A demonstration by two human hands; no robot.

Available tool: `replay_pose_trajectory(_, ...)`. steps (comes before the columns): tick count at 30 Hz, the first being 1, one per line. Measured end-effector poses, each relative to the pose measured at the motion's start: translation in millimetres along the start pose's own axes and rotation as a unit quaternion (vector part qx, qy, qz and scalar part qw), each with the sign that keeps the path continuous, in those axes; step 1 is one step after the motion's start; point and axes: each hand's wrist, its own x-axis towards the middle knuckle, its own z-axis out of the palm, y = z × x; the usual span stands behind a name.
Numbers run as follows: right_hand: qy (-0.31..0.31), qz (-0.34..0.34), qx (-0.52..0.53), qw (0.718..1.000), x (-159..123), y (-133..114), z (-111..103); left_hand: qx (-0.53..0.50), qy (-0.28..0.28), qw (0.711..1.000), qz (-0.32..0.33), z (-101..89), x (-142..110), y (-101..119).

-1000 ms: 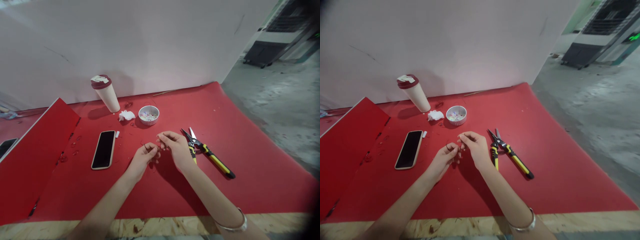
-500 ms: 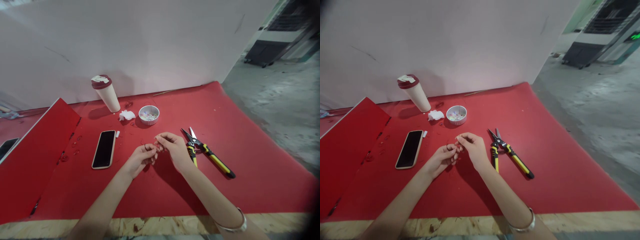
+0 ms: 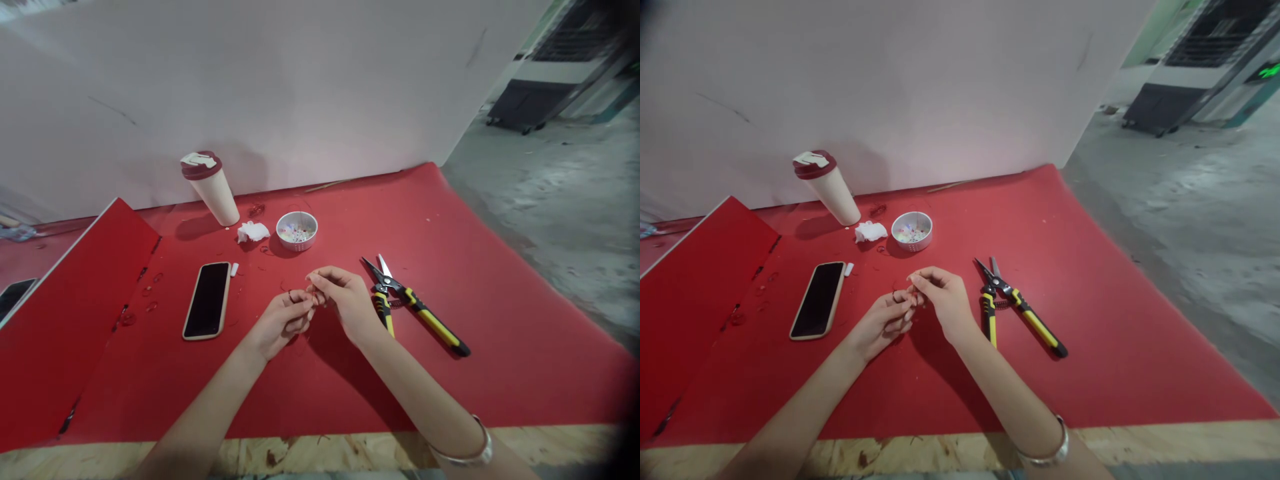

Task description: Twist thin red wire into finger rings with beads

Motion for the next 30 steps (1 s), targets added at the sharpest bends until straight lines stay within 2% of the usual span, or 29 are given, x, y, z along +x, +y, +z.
replay_pose_trajectory(6,0.031,-0.012,-0.048,0.998,-1.8,-4.2,1.6,-0.005,0.003,1.0,0.001,-0.1,1.3,-1.3)
replay_pose_trajectory(9,0.044,-0.03,-0.094,0.994,-2.5,-5.2,1.4,-0.007,0.024,1.0,0.004,0.6,2.3,-3.3)
replay_pose_trajectory(12,0.052,-0.035,-0.097,0.993,-2.2,-5.1,0.5,0.002,0.043,0.999,0.013,1.1,3.2,-5.1)
replay_pose_trajectory(19,0.083,-0.029,-0.081,0.993,-1.1,-7.2,-1.2,0.067,0.013,0.997,0.033,-0.7,3.4,-5.3)
replay_pose_trajectory(25,0.094,-0.045,-0.096,0.99,-0.6,-5.8,-3.1,0.15,0.053,0.986,0.053,0.3,3.3,-4.9)
replay_pose_trajectory(30,0.108,-0.065,-0.126,0.984,-2.2,-7.0,-2.0,0.159,0.071,0.982,0.067,1.7,4.7,-7.5)
